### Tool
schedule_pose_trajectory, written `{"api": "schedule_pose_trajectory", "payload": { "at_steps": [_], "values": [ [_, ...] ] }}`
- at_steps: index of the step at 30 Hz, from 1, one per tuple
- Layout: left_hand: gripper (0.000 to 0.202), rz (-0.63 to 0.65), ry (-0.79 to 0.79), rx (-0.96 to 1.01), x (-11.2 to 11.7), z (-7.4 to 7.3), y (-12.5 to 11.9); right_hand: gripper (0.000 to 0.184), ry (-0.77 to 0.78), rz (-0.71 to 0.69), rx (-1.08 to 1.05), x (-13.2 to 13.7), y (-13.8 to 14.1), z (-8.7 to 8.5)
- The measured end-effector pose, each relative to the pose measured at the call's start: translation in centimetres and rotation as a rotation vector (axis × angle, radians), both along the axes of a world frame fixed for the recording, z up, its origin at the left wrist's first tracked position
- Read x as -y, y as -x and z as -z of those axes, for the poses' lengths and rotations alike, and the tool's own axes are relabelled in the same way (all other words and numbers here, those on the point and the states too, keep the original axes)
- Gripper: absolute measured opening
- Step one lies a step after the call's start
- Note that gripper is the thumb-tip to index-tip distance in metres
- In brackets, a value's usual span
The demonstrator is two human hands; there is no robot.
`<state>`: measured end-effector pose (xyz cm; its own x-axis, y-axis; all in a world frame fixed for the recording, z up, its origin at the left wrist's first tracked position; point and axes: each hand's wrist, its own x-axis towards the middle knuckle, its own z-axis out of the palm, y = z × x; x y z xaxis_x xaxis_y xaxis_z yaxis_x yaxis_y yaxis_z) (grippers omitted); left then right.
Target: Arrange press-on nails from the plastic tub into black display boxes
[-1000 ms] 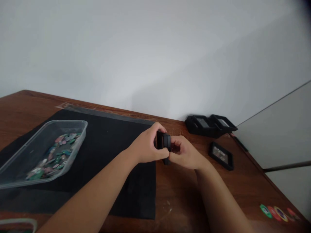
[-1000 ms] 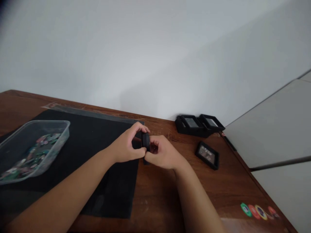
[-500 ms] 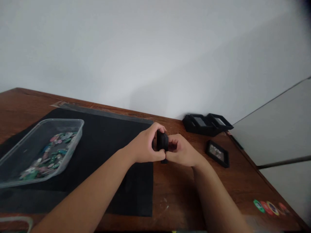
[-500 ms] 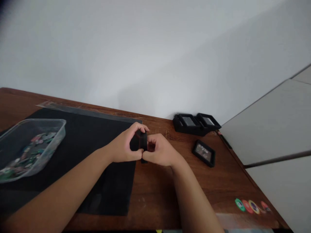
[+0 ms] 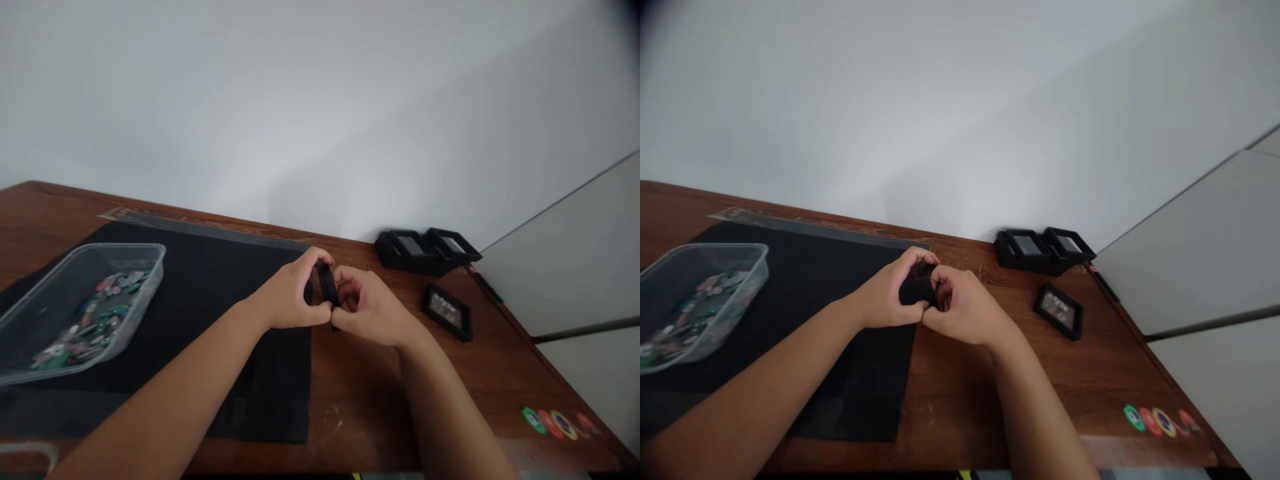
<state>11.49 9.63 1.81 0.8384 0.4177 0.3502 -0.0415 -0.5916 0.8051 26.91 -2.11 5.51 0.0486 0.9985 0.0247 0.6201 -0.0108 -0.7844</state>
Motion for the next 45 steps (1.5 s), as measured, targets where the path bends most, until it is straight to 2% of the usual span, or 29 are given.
{"api": "schedule_pose_trajectory", "payload": {
  "at_steps": [3, 7, 9, 12, 15, 19, 23, 25, 27, 28, 31, 34, 36, 39, 41, 45],
  "values": [
    [0.057, 0.018, 0.067, 0.046, 0.0, 0.6, -0.3, 0.020, 0.009, -0.010, -0.109, 0.0, -0.2, -0.1],
    [0.056, 0.054, 0.136, 0.139, 0.2, 0.7, -0.4, 0.027, -0.025, 0.013, -0.417, 0.0, -0.9, -0.7],
    [0.072, 0.059, 0.058, 0.135, 0.5, 0.4, -0.2, 0.028, 0.006, 0.013, -0.547, -0.1, -1.5, -0.9],
    [0.100, 0.068, -0.132, 0.116, 1.0, 0.0, -0.1, 0.031, 0.137, 0.010, -0.683, -0.3, -2.4, -0.8],
    [0.102, 0.056, -0.230, 0.105, 1.3, 0.3, -0.4, 0.038, 0.175, 0.066, -0.788, -0.5, -2.8, -0.6],
    [0.093, 0.031, -0.222, 0.097, 1.4, 1.0, -0.7, 0.044, 0.192, 0.165, -0.828, -0.7, -2.9, -0.5],
    [0.086, 0.030, -0.131, 0.062, 1.8, 1.6, -1.0, 0.038, 0.244, 0.202, -0.723, -1.0, -3.0, 0.0],
    [0.084, 0.040, -0.005, 0.013, 2.0, 1.9, -1.1, 0.028, 0.149, 0.157, -0.640, -1.2, -3.0, 0.4],
    [0.077, 0.081, 0.172, -0.010, 2.2, 2.2, -1.3, 0.012, -0.050, 0.105, -0.491, -1.5, -3.0, 1.0],
    [0.071, 0.110, 0.268, 0.015, 2.4, 2.3, -1.4, 0.010, -0.162, 0.086, -0.395, -1.6, -2.9, 1.3],
    [0.053, 0.173, 0.561, 0.185, 3.0, 2.3, -1.8, 0.033, -0.432, 0.062, -0.179, -1.8, -2.2, 2.3],
    [0.043, 0.144, 0.832, 0.316, 4.1, 1.7, -2.2, 0.048, -0.558, 0.105, -0.109, -2.1, -0.9, 3.2],
    [0.039, 0.106, 0.945, 0.346, 4.9, 1.3, -2.5, 0.056, -0.656, 0.170, -0.053, -2.2, 0.0, 3.7],
    [0.037, 0.104, 1.033, 0.373, 5.9, 1.5, -3.2, 0.058, -0.759, 0.258, 0.044, -2.3, 1.1, 3.8],
    [0.037, 0.069, 1.013, 0.422, 6.5, 1.9, -3.7, 0.061, -0.785, 0.303, 0.084, -2.2, 1.6, 3.7],
    [0.048, -0.144, 0.863, 0.492, 7.4, 2.2, -4.2, 0.065, -0.795, 0.287, 0.133, -2.2, 2.4, 3.6]
  ]
}}
